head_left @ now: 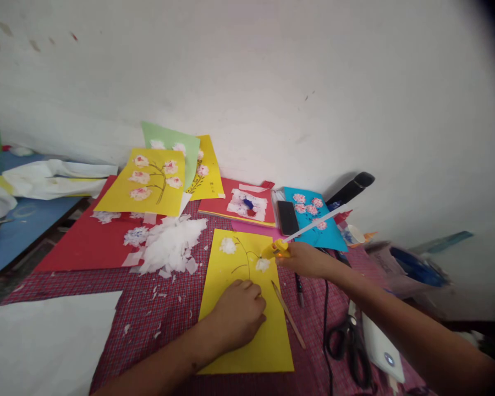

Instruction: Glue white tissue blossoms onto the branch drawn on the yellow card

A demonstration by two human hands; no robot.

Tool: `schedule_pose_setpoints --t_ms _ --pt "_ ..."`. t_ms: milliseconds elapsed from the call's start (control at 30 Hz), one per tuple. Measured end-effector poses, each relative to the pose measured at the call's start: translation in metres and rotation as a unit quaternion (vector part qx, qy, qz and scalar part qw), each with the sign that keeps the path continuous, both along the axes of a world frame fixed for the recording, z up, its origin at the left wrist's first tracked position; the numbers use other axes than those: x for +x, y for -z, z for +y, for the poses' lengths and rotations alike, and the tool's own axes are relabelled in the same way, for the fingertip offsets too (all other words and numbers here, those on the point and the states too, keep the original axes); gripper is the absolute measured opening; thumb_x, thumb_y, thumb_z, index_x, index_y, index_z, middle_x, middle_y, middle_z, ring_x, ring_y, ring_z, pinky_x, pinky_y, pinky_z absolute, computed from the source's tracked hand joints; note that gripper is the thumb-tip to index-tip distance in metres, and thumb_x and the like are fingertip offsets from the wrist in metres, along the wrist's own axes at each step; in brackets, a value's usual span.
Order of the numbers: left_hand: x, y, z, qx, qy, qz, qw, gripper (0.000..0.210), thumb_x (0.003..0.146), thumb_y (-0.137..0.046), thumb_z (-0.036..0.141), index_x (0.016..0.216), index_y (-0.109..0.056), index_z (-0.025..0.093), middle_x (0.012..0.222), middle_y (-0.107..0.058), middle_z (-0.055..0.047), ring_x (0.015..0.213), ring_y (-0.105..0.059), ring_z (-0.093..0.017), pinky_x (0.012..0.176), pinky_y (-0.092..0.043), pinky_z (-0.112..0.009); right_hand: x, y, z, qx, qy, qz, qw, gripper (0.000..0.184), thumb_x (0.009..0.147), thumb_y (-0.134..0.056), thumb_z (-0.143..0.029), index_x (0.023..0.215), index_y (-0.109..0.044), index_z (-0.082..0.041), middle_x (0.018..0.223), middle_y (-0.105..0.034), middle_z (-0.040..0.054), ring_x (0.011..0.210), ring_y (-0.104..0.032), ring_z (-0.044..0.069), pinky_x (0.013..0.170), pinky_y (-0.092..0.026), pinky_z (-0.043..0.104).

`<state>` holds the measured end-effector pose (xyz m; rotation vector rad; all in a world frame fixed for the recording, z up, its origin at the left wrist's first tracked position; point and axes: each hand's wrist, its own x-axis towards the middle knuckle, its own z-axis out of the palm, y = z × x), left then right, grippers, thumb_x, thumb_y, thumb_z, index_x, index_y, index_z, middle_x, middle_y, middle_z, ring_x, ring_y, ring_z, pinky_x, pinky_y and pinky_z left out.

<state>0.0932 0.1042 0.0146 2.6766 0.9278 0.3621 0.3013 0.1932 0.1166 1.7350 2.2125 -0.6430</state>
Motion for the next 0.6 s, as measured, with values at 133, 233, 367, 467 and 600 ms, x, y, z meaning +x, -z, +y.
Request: schedule_pose_setpoints --t_ms 133,233,367,467,600 --pt "0.0 0.001 0.0 -0.001 -0.001 -0.003 1.0 0.017 0.091 -0.061 0.032 0.09 -0.066 0.016 0.093 -0.065 -0.008 0.091 -0.06 -0.025 0.083 -0.048 -0.04 -0.002 -0.004 0.0 -0.002 0.003 -0.022 1.0 0.032 0.088 -0.053 -0.036 0.092 -0.074 -0.013 0.076 -0.071 0.0094 0.07 -0.064 0.022 0.06 -0.038 0.026" --pt "0.0 0.001 0.0 -0.001 -0.001 -0.004 1.0 0.016 0.09 -0.062 0.031 0.09 -0.067 0.016 0.092 -0.065 -0.008 0.091 -0.06 -0.025 0.083 -0.048 -0.04 -0.002 -0.008 0.0 0.005 -0.009 -0.01 1.0 0.031 0.088 -0.054 -0.035 0.098 -0.075 -0.014 0.087 -0.075 0.011 0.08 -0.067 0.024 0.067 -0.042 0.028" --pt "0.0 0.0 -0.001 0.001 0.0 -0.003 1.0 0.016 0.091 -0.061 0.031 0.089 -0.067 0.016 0.091 -0.066 -0.008 0.09 -0.06 -0.025 0.083 -0.048 -0.04 0.0 -0.017 -0.001 0.001 -0.015 0.048 0.999 0.033 0.087 -0.055 -0.034 0.11 -0.074 -0.021 0.1 -0.076 0.0072 0.089 -0.069 0.026 0.076 -0.046 0.029" --pt "0.0 -0.002 0.0 0.002 0.003 -0.002 1.0 0.016 0.091 -0.062 0.03 0.089 -0.067 0.015 0.091 -0.066 -0.008 0.09 -0.061 -0.024 0.083 -0.048 -0.039 0.0 -0.026 -0.003 -0.007 -0.006 0.074 0.997 0.033 0.087 -0.056 -0.035 0.11 -0.075 -0.021 0.095 -0.076 0.0057 0.085 -0.068 0.025 0.075 -0.047 0.029" --pt "-0.001 -0.002 0.0 0.0 -0.002 0.002 1.0 0.016 0.091 -0.062 0.031 0.09 -0.067 0.016 0.092 -0.066 -0.007 0.091 -0.06 -0.025 0.083 -0.048 -0.039 0.004 -0.031 -0.007 -0.022 0.015 0.148 0.989 0.034 0.087 -0.057 -0.036 0.11 -0.074 -0.019 0.084 -0.073 0.0041 0.074 -0.065 0.02 0.066 -0.047 0.026"
